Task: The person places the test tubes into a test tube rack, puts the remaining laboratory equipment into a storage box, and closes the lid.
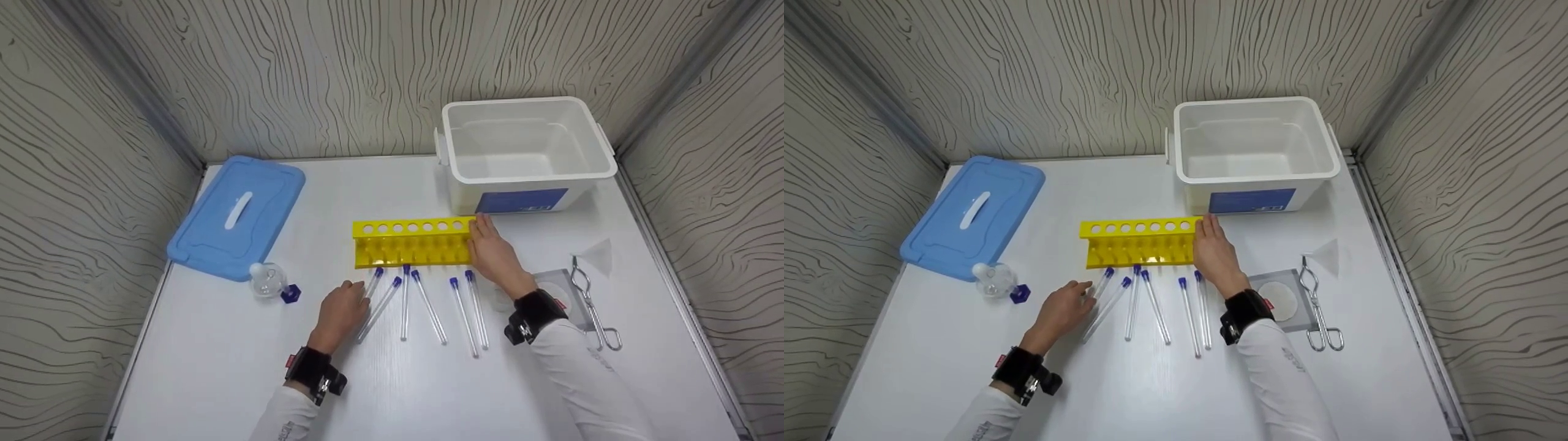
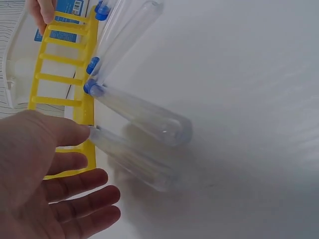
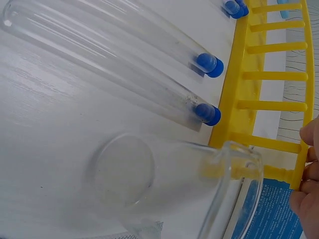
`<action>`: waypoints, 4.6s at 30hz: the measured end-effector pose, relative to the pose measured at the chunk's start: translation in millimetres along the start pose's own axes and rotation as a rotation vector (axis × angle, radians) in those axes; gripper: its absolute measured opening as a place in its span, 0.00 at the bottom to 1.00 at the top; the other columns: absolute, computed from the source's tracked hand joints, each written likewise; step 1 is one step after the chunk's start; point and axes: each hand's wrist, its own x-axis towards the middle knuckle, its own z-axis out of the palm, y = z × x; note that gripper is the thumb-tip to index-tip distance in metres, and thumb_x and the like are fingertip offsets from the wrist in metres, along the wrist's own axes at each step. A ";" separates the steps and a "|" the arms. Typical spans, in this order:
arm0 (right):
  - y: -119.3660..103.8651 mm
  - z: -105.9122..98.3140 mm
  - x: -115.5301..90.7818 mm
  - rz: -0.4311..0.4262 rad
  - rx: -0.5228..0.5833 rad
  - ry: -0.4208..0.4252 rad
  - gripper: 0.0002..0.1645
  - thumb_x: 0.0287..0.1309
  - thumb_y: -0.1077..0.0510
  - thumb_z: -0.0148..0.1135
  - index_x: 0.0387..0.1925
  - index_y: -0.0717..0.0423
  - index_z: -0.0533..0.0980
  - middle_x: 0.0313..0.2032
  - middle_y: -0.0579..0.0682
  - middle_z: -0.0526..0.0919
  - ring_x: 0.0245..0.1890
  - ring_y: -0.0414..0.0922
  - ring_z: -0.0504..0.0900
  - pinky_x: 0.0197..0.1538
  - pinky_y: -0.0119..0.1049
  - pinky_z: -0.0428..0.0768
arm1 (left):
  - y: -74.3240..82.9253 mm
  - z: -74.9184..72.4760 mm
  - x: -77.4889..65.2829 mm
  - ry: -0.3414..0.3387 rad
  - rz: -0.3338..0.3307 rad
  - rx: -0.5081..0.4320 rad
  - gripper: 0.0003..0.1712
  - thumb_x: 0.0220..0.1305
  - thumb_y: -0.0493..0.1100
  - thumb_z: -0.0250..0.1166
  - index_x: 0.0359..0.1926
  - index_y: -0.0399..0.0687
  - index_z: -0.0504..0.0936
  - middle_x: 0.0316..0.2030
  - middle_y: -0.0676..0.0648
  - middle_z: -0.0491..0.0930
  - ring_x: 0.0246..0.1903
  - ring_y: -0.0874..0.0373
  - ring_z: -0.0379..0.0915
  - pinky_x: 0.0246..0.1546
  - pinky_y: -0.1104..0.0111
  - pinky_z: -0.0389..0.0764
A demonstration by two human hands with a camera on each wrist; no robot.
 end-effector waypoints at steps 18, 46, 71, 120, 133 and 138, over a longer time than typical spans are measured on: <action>-2.3 0.5 1.0 0.021 0.044 -0.049 0.37 0.76 0.49 0.38 0.74 0.69 0.51 0.77 0.67 0.47 0.79 0.61 0.45 0.77 0.55 0.52 | -5.9 11.2 2.5 0.026 -0.015 -0.050 0.11 0.59 0.34 0.62 0.43 0.40 0.85 0.30 0.45 0.80 0.26 0.55 0.74 0.29 0.63 0.78; 1.4 0.2 -1.1 0.013 0.059 -0.054 0.38 0.76 0.48 0.40 0.74 0.70 0.51 0.77 0.67 0.45 0.79 0.62 0.45 0.77 0.56 0.53 | 17.9 -46.9 18.4 0.185 -0.083 -0.209 0.20 0.62 0.41 0.68 0.56 0.50 0.80 0.40 0.48 0.82 0.34 0.57 0.78 0.36 0.68 0.83; 1.4 0.5 -1.2 0.014 0.021 -0.066 0.36 0.77 0.50 0.38 0.74 0.70 0.50 0.77 0.68 0.46 0.79 0.62 0.44 0.77 0.56 0.53 | 46.5 -79.8 65.3 0.414 -0.018 -0.499 0.19 0.65 0.39 0.64 0.57 0.45 0.79 0.43 0.45 0.83 0.41 0.54 0.80 0.49 0.64 0.85; -3.0 -1.9 0.6 0.066 0.021 -0.108 0.37 0.77 0.48 0.38 0.76 0.66 0.48 0.78 0.64 0.44 0.79 0.59 0.42 0.77 0.55 0.52 | 30.4 -57.0 100.1 0.179 -0.232 -0.454 0.17 0.68 0.45 0.61 0.56 0.48 0.77 0.54 0.45 0.83 0.54 0.51 0.79 0.62 0.59 0.78; 0.1 1.5 -2.1 0.026 0.018 -0.057 0.35 0.77 0.51 0.38 0.74 0.69 0.52 0.77 0.68 0.47 0.78 0.62 0.45 0.75 0.57 0.58 | 26.4 -48.3 103.5 0.155 -0.251 -0.321 0.20 0.69 0.48 0.60 0.56 0.43 0.78 0.62 0.42 0.74 0.60 0.47 0.75 0.66 0.57 0.74; -0.5 0.2 -1.5 0.036 0.023 -0.073 0.36 0.77 0.50 0.38 0.75 0.68 0.51 0.77 0.67 0.46 0.79 0.61 0.45 0.75 0.56 0.58 | 25.9 -47.1 103.2 0.131 -0.273 -0.335 0.21 0.69 0.48 0.60 0.58 0.44 0.77 0.64 0.43 0.73 0.62 0.48 0.74 0.67 0.57 0.73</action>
